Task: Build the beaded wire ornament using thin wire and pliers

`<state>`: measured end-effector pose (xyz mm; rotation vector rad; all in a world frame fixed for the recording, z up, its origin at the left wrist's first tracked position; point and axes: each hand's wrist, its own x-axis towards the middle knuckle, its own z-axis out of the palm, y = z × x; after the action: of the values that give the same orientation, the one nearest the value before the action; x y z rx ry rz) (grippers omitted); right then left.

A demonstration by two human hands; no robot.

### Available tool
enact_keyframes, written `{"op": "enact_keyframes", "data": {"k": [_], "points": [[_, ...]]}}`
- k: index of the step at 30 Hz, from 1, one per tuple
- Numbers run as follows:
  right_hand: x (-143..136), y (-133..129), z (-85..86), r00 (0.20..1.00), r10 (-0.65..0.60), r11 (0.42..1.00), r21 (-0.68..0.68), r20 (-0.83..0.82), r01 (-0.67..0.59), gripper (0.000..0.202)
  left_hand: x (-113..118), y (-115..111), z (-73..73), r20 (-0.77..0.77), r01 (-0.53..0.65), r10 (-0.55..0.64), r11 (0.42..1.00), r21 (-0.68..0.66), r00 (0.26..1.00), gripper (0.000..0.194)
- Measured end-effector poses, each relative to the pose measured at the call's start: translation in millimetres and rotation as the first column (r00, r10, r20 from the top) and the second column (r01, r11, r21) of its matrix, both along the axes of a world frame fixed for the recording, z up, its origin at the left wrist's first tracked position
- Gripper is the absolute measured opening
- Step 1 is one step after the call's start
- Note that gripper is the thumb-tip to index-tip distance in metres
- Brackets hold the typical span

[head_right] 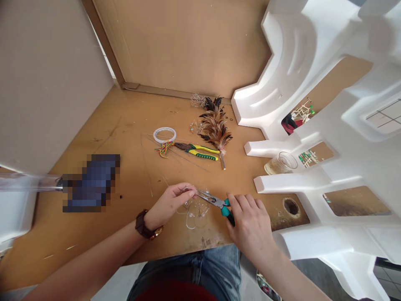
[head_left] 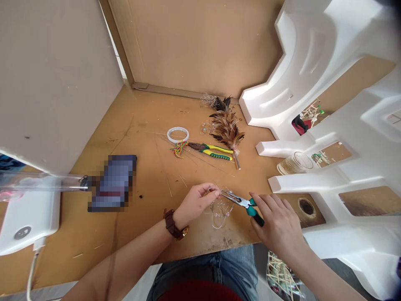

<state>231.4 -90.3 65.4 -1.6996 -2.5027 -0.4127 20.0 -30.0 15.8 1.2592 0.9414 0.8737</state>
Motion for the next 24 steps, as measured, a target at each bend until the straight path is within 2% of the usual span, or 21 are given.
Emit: {"op": "enact_keyframes", "data": {"k": [5, 11, 16, 20, 22, 24], "points": [[-0.4, -0.6, -0.8, 1.000, 0.015, 1.000, 0.021, 0.006, -0.016, 0.035, -0.5, 0.0, 2.5, 0.002, 0.002, -0.002, 1.000, 0.015, 1.000, 0.018], [-3.6, 0.9, -4.1, 1.000, 0.012, 1.000, 0.026, -0.006, -0.012, 0.032, 0.5, -0.8, -1.4, -0.001, 0.010, -0.010, 1.000, 0.012, 1.000, 0.017], [-4.8, -0.8, 0.6, 0.993, -0.059, 0.987, -0.155, -0.099, 0.043, 0.044, 1.4, 4.7, -8.9, -0.025, -0.070, 0.070, 0.997, 0.031, 0.997, 0.016], [4.0, -7.1, -7.3, 0.964, -0.110, 0.942, -0.335, -0.241, 0.023, 0.048, -2.0, 14.2, -17.1, 0.106, -0.206, 0.214, 0.975, -0.085, 0.971, 0.018], [9.0, -7.1, -18.8, 0.963, -0.133, 0.950, -0.306, -0.233, 0.057, 0.047, -4.1, 17.4, -18.6, 0.232, -0.218, 0.260, 0.957, -0.193, 0.937, 0.019], [12.1, -2.7, -32.0, 0.973, -0.158, 0.973, -0.193, -0.167, 0.125, 0.041, -5.5, 18.5, -17.6, 0.350, -0.158, 0.262, 0.941, -0.300, 0.899, 0.019]]}}
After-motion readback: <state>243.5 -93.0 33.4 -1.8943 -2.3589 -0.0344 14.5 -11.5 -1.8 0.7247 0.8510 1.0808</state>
